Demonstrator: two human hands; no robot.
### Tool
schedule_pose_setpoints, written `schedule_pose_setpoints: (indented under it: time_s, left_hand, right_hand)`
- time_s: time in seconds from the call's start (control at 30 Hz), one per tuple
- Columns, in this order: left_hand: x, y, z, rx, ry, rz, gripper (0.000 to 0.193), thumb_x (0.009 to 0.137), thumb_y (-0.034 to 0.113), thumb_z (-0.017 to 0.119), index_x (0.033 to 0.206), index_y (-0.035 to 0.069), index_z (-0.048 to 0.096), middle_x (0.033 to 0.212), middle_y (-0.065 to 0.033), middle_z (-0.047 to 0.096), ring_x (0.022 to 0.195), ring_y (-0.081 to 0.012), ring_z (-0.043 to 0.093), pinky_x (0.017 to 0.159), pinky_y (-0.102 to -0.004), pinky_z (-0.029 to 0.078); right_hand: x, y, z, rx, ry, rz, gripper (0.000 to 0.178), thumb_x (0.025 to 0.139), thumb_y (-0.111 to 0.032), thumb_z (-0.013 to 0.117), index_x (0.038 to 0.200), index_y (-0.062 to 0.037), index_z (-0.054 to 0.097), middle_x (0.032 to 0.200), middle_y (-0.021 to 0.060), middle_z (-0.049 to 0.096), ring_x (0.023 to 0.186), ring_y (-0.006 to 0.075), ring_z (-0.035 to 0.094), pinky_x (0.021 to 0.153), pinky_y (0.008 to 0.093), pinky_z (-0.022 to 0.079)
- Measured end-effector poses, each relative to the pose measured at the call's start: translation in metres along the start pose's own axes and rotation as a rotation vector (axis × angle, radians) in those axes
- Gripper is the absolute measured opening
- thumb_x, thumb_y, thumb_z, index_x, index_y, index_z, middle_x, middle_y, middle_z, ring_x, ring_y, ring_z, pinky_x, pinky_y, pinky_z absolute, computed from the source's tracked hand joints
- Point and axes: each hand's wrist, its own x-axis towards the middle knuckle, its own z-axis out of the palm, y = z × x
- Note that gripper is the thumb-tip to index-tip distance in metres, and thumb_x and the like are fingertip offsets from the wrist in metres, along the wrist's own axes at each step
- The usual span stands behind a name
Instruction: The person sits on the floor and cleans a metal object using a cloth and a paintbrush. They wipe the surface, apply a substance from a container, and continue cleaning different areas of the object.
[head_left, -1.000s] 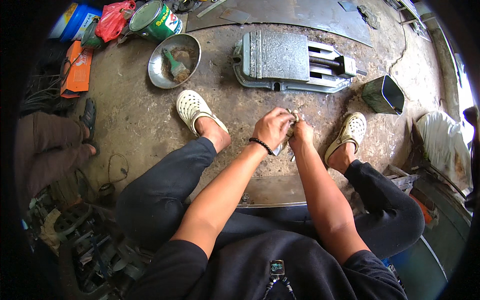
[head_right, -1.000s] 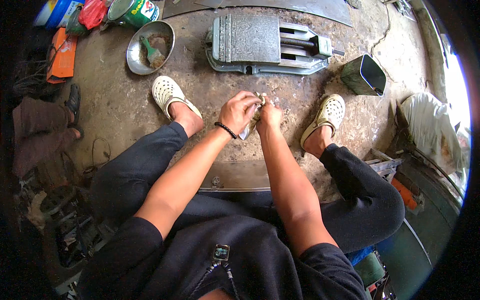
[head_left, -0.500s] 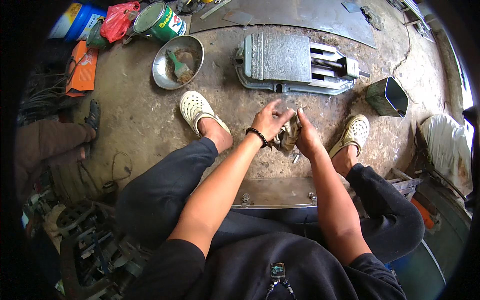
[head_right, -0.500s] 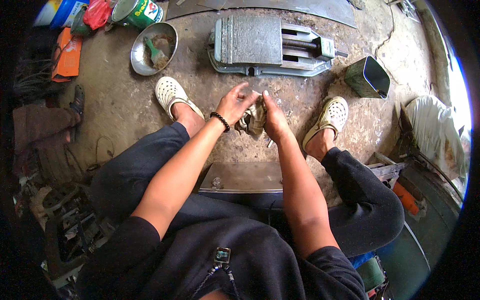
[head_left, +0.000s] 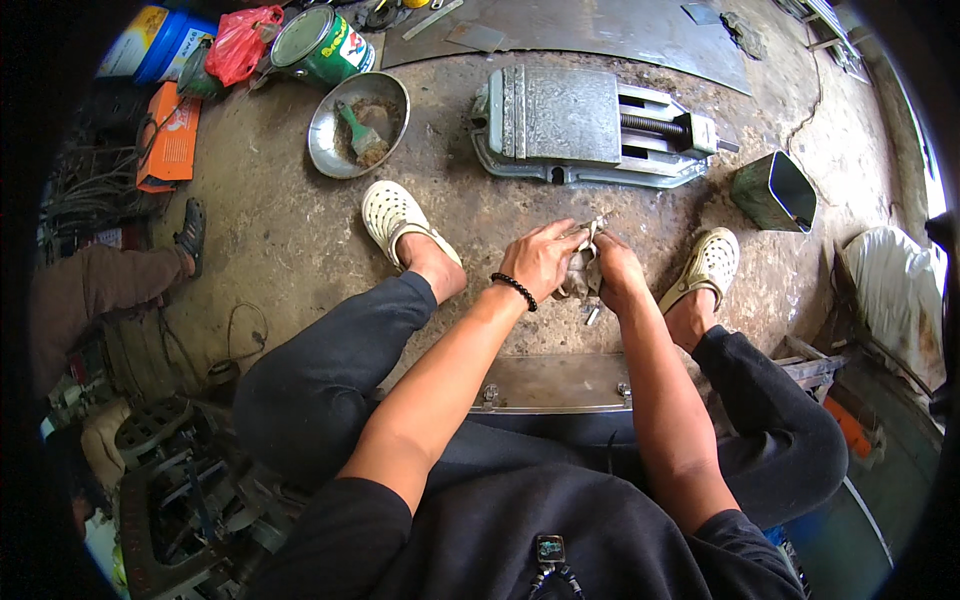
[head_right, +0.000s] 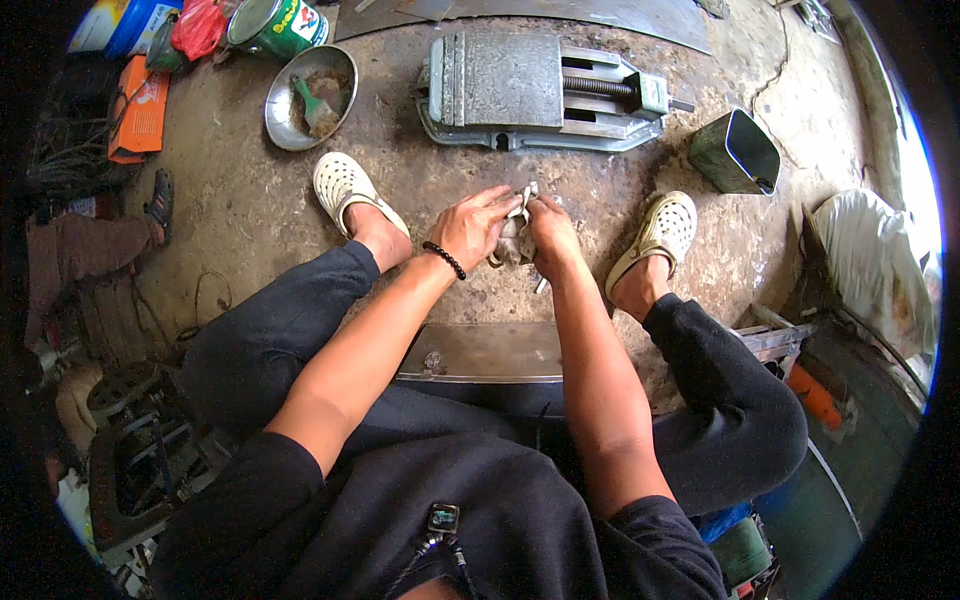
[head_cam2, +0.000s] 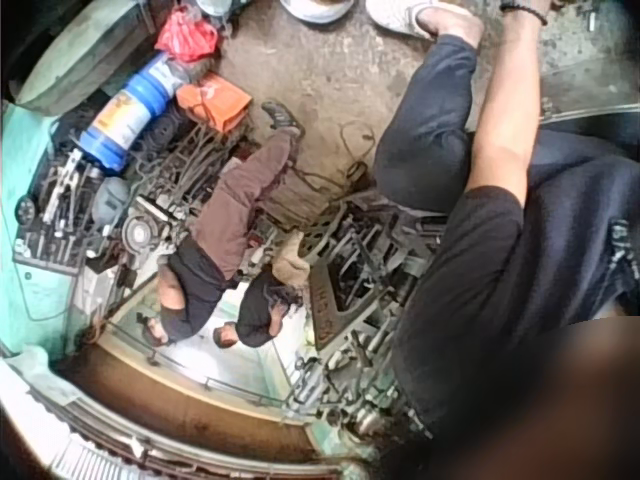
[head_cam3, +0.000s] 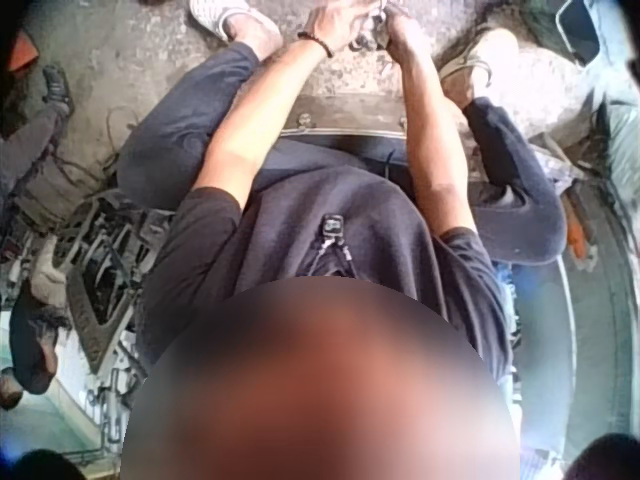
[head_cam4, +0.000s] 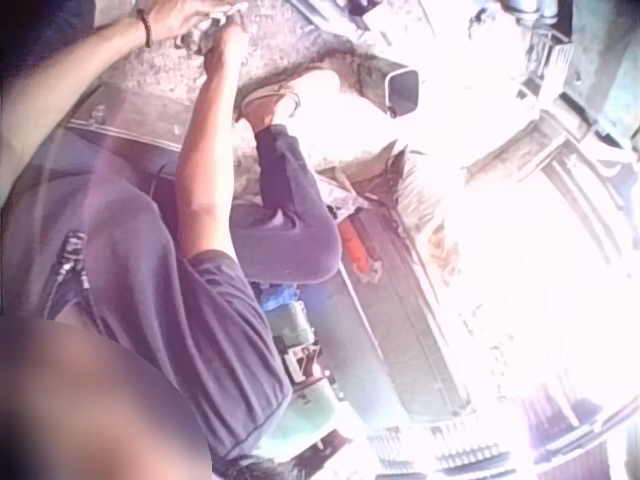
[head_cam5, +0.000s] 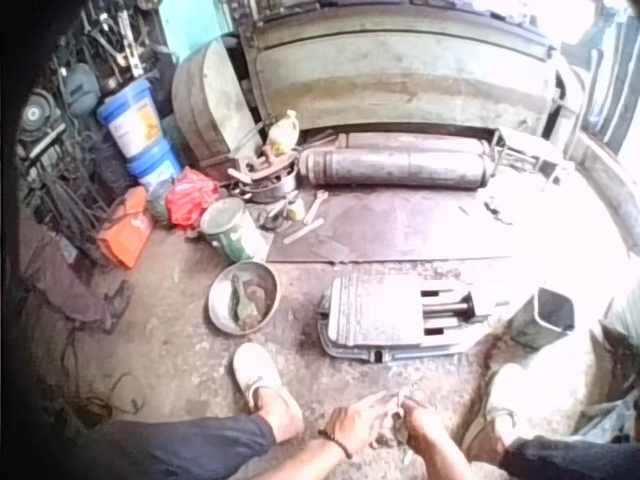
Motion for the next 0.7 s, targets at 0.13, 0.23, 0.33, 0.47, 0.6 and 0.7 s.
schedule_pose_setpoints:
  time_s: [0.13,0.23,0.33,0.47,0.6,0.7]
  left_hand:
    - [-0.005,0.000,0.007,0.018,-0.043,-0.035,0.029,0.087,0.017,0.058,0.113,0.010,0.069,0.136,-0.0173,0.052,0.120,-0.0330,0.054,0.097,-0.0419,0.048]
    - [0.000,-0.006,0.016,-0.078,0.033,-0.030,0.023,0.088,0.019,0.060,0.098,0.002,0.071,0.128,-0.0219,0.057,0.116,-0.0335,0.057,0.096,-0.0406,0.047]
    - [0.007,-0.023,0.024,-0.401,0.060,-0.348,0.022,0.088,0.021,0.062,0.096,0.003,0.071,0.111,-0.0190,0.066,0.105,-0.0275,0.063,0.092,-0.0374,0.049]
    - [0.018,-0.048,0.039,-0.783,0.005,-0.889,0.060,0.084,0.031,0.072,0.129,-0.003,0.050,0.117,-0.0165,0.064,0.102,-0.0200,0.061,0.088,-0.0325,0.049]
    - [0.035,-0.075,0.049,-1.192,-0.286,-1.101,0.076,0.083,0.039,0.074,0.139,-0.002,0.041,0.142,-0.0231,0.045,0.127,-0.0265,0.048,0.102,-0.0410,0.040]
    - [0.051,-0.083,0.058,-0.603,-0.130,-0.911,0.071,0.083,0.034,0.074,0.134,-0.007,0.045,0.125,-0.0224,0.060,0.109,-0.0245,0.061,0.089,-0.0371,0.048]
  right_hand:
    - [0.005,0.002,-0.003,0.175,0.028,0.138,0.035,0.099,-0.035,0.048,0.109,-0.0029,0.057,0.094,0.0104,0.063,0.075,0.0215,0.063,0.068,0.0386,0.055]
    - [0.009,0.009,-0.002,0.093,-0.036,0.077,0.027,0.098,-0.027,0.055,0.110,-0.0036,0.057,0.094,0.0085,0.064,0.077,0.0195,0.064,0.066,0.0340,0.054]
    - [0.020,0.017,0.002,0.042,0.028,0.012,0.022,0.096,-0.018,0.058,0.113,-0.0024,0.058,0.095,0.0076,0.065,0.077,0.0173,0.064,0.065,0.0300,0.053]
    - [0.041,0.029,0.006,-0.348,0.160,-0.153,0.026,0.091,-0.016,0.060,0.112,0.0005,0.057,0.095,0.0104,0.066,0.079,0.0188,0.062,0.070,0.0324,0.051]
    - [0.070,0.036,0.009,-0.598,0.362,-0.304,0.034,0.084,-0.016,0.065,0.110,0.0047,0.057,0.090,0.0126,0.066,0.081,0.0235,0.061,0.077,0.0356,0.049]
    - [0.090,0.032,0.012,-0.365,0.361,-0.154,0.035,0.086,-0.017,0.066,0.111,0.0062,0.058,0.092,0.0134,0.067,0.080,0.0232,0.063,0.074,0.0351,0.050]
